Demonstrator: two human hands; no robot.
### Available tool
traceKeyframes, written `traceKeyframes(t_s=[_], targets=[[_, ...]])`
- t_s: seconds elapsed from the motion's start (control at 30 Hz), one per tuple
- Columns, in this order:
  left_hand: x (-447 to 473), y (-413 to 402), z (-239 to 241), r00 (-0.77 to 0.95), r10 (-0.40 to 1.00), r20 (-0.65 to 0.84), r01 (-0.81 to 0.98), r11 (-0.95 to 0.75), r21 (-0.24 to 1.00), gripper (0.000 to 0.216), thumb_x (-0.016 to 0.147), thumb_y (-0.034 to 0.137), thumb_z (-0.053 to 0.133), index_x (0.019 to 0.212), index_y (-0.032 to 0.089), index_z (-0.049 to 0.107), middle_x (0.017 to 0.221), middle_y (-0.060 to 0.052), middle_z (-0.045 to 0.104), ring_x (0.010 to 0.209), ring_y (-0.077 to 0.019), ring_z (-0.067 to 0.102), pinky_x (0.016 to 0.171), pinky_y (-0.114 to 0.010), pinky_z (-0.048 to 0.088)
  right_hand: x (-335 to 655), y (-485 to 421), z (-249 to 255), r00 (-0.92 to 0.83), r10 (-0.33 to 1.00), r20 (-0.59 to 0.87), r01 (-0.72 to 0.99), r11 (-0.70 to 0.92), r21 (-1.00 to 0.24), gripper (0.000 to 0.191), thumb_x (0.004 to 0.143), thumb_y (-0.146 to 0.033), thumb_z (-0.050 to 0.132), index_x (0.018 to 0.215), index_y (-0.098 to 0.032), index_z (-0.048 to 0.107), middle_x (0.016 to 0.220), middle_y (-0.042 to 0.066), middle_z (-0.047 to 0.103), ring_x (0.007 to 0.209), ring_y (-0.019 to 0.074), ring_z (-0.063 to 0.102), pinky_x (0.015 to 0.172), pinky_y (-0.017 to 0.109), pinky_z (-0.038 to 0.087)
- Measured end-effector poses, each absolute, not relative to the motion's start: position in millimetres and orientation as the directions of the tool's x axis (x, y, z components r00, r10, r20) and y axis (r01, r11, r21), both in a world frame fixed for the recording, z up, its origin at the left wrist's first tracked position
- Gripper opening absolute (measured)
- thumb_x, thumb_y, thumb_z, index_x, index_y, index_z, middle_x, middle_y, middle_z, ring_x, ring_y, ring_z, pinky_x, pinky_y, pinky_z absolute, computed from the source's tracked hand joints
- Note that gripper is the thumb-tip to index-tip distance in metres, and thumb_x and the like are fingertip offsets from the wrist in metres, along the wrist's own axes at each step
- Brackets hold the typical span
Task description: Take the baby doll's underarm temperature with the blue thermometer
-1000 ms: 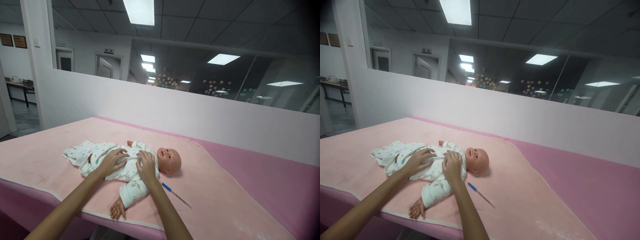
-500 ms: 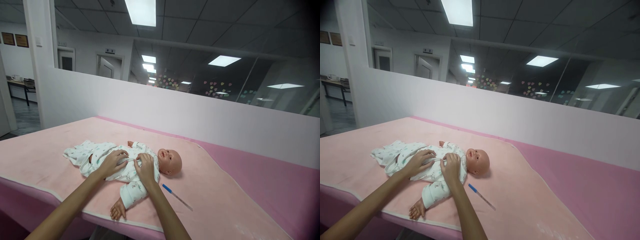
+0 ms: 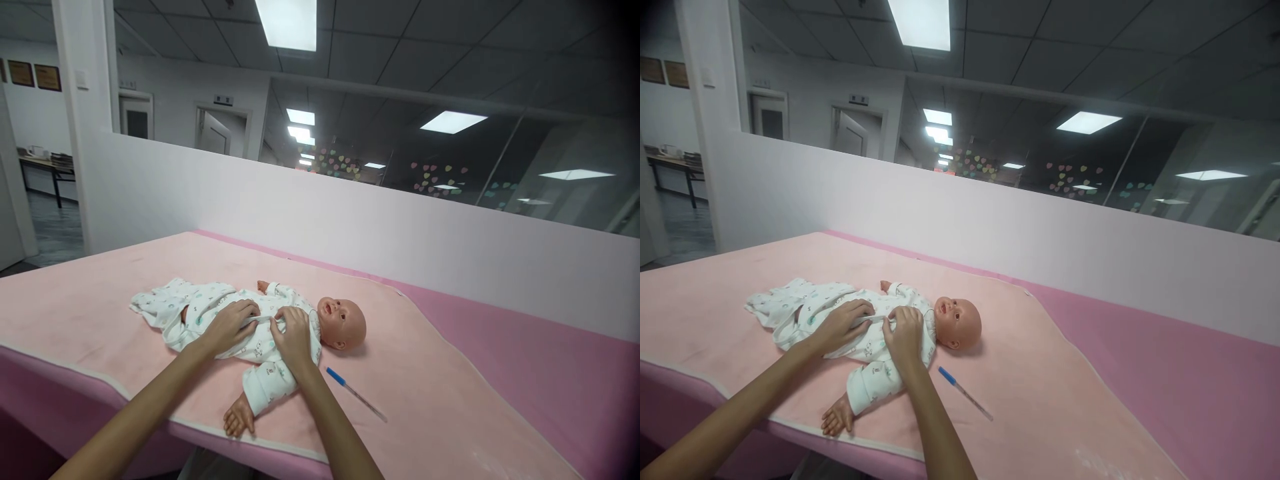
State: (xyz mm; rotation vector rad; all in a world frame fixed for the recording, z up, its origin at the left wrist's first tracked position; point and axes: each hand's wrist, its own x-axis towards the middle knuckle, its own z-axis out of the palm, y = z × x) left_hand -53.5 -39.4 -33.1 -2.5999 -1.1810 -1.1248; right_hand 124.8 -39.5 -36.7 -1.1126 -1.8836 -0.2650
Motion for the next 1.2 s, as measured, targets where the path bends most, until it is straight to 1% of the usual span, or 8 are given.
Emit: traceKeyframes(t_s=[0.13, 0.23, 0.37, 0.53, 0.63, 0.87, 1.2], targets=[[-54.8, -41.3, -29.7, 0.443, 0.645, 0.622, 0.620, -0.722, 0.308, 0.016, 0.084, 0.022, 0.041, 0.093, 0.021, 0.054, 0.099, -0.003, 0.058, 0.091, -0.0173, 0.053, 0.079, -0.030, 0.042, 125.1, -39.7, -37.8, -0.172, 0.585, 0.792, 0.786, 0.566, -0.248, 0.005, 0.077, -0.019, 0.049, 0.072, -0.020, 0.048, 0.071, 0.000, 0.055, 0.075, 0.0164, 0.050, 0.075, 0.029, 0.034], [-55.4, -41.7, -28.1, 0.430, 0.659, 0.618, 0.573, -0.727, 0.377, 0.016, 0.083, 0.021, 0.042, 0.092, 0.022, 0.056, 0.098, -0.002, 0.059, 0.093, -0.0175, 0.053, 0.080, -0.029, 0.041, 125.1, -40.0, -38.5, -0.162, 0.594, 0.788, 0.792, 0.554, -0.255, 0.006, 0.077, -0.019, 0.049, 0.072, -0.020, 0.048, 0.072, 0.000, 0.055, 0.075, 0.0165, 0.050, 0.075, 0.029, 0.034], [-54.3, -43.3, -26.2, 0.410, 0.677, 0.612, 0.559, -0.716, 0.417, 0.017, 0.083, 0.020, 0.041, 0.088, 0.022, 0.057, 0.093, -0.001, 0.061, 0.091, -0.0174, 0.054, 0.081, -0.029, 0.041, 125.2, -40.5, -38.5, -0.157, 0.602, 0.783, 0.790, 0.552, -0.266, 0.006, 0.077, -0.018, 0.049, 0.071, -0.020, 0.047, 0.072, 0.000, 0.055, 0.076, 0.0163, 0.050, 0.076, 0.030, 0.035], [-52.4, -44.2, -24.3, 0.400, 0.707, 0.583, 0.556, -0.693, 0.459, 0.019, 0.085, 0.024, 0.038, 0.085, 0.022, 0.057, 0.090, -0.001, 0.061, 0.089, -0.0179, 0.053, 0.082, -0.031, 0.040, 125.4, -40.4, -38.9, -0.165, 0.577, 0.800, 0.787, 0.566, -0.246, 0.006, 0.078, -0.019, 0.049, 0.072, -0.020, 0.047, 0.073, 0.000, 0.055, 0.076, 0.0166, 0.049, 0.075, 0.030, 0.035], [-52.0, -41.8, -25.6, 0.404, 0.717, 0.569, 0.559, -0.685, 0.467, 0.021, 0.086, 0.027, 0.037, 0.086, 0.022, 0.057, 0.090, -0.001, 0.060, 0.090, -0.0183, 0.052, 0.082, -0.032, 0.039, 125.1, -40.4, -39.3, -0.177, 0.572, 0.800, 0.791, 0.567, -0.230, 0.006, 0.079, -0.019, 0.048, 0.073, -0.020, 0.047, 0.073, 0.000, 0.054, 0.076, 0.0164, 0.049, 0.075, 0.029, 0.035], [-52.0, -37.7, -27.8, 0.418, 0.709, 0.568, 0.582, -0.689, 0.432, 0.023, 0.088, 0.027, 0.033, 0.086, 0.023, 0.055, 0.090, -0.002, 0.058, 0.088, -0.0190, 0.051, 0.079, -0.033, 0.039, 124.4, -41.8, -37.8, -0.184, 0.594, 0.783, 0.800, 0.554, -0.232, 0.007, 0.081, -0.019, 0.048, 0.073, -0.020, 0.047, 0.073, 0.000, 0.054, 0.076, 0.0161, 0.049, 0.076, 0.030, 0.034], [-53.0, -35.7, -27.5, 0.413, 0.720, 0.558, 0.574, -0.682, 0.454, 0.022, 0.084, 0.021, 0.034, 0.084, 0.023, 0.056, 0.090, -0.001, 0.057, 0.088, -0.0180, 0.050, 0.080, -0.032, 0.041, 124.3, -41.7, -38.5, -0.199, 0.606, 0.770, 0.805, 0.550, -0.224, 0.008, 0.082, -0.019, 0.047, 0.074, -0.020, 0.047, 0.074, 0.000, 0.054, 0.076, 0.0159, 0.049, 0.078, 0.030, 0.034]])
